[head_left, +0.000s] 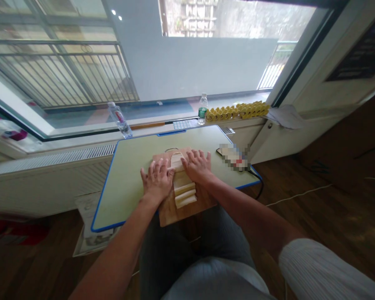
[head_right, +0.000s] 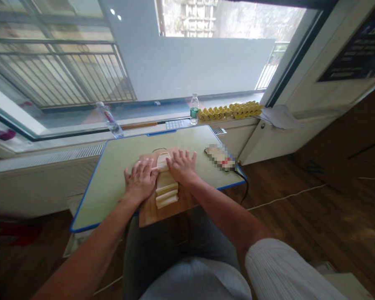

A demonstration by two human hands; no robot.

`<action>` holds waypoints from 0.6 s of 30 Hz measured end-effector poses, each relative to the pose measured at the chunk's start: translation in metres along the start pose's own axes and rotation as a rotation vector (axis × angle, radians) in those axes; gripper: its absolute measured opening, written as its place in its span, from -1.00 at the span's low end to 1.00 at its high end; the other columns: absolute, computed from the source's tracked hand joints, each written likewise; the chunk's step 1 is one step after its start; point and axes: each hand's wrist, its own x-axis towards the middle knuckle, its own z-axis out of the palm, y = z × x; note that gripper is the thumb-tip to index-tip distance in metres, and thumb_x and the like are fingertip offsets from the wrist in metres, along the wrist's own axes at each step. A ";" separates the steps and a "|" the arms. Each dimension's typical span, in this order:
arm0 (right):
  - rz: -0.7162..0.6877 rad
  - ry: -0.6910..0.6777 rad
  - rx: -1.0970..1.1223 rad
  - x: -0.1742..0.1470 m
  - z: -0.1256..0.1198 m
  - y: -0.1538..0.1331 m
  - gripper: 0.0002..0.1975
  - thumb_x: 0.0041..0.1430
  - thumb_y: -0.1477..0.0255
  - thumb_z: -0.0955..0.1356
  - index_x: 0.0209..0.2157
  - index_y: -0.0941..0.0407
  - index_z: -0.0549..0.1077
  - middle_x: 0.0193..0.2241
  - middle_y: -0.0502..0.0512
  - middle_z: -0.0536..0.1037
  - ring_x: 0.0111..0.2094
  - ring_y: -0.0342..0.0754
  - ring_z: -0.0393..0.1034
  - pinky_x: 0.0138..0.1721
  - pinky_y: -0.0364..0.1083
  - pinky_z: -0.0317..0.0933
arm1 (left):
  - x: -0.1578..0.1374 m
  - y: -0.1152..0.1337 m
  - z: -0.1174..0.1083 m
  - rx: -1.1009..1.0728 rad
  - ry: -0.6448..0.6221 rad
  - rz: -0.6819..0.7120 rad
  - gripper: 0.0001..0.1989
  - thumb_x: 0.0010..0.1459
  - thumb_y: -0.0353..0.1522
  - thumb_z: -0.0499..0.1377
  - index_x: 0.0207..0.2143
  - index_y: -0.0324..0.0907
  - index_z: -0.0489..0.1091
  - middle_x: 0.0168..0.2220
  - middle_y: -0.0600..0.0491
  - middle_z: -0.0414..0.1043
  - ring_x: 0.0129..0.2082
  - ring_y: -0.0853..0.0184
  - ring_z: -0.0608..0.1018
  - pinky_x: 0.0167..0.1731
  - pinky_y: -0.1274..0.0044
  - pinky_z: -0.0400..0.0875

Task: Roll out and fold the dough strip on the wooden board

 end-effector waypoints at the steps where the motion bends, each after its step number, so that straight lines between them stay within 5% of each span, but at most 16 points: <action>1: 0.001 0.007 0.005 0.003 0.001 0.000 -0.40 0.60 0.05 0.10 0.34 0.07 0.44 0.41 0.27 0.43 0.39 0.33 0.24 0.43 0.45 -0.06 | 0.003 0.000 -0.001 0.002 -0.016 -0.004 -0.39 0.53 -0.09 -0.10 0.51 -0.01 0.26 0.54 -0.12 0.22 0.54 -0.03 0.23 0.50 -0.17 -0.08; 9: 0.000 0.044 0.058 0.044 0.012 0.000 -0.37 0.57 -0.05 0.16 0.26 0.09 0.51 0.25 0.29 0.58 0.28 0.29 0.36 0.40 0.36 0.04 | 0.050 0.003 -0.005 0.039 -0.047 -0.016 -0.37 0.54 -0.08 -0.17 0.49 -0.03 0.29 0.54 -0.11 0.22 0.52 -0.03 0.25 0.49 -0.17 -0.05; 18: 0.055 -0.078 0.116 0.101 0.022 0.000 -0.27 0.53 -0.14 0.09 0.28 0.06 0.49 0.27 0.30 0.57 0.29 0.28 0.36 0.35 0.29 0.10 | 0.112 -0.008 0.002 0.000 -0.175 -0.080 -0.32 0.51 0.03 -0.20 0.49 0.03 0.29 0.55 -0.06 0.20 0.51 -0.04 0.26 0.48 -0.12 0.06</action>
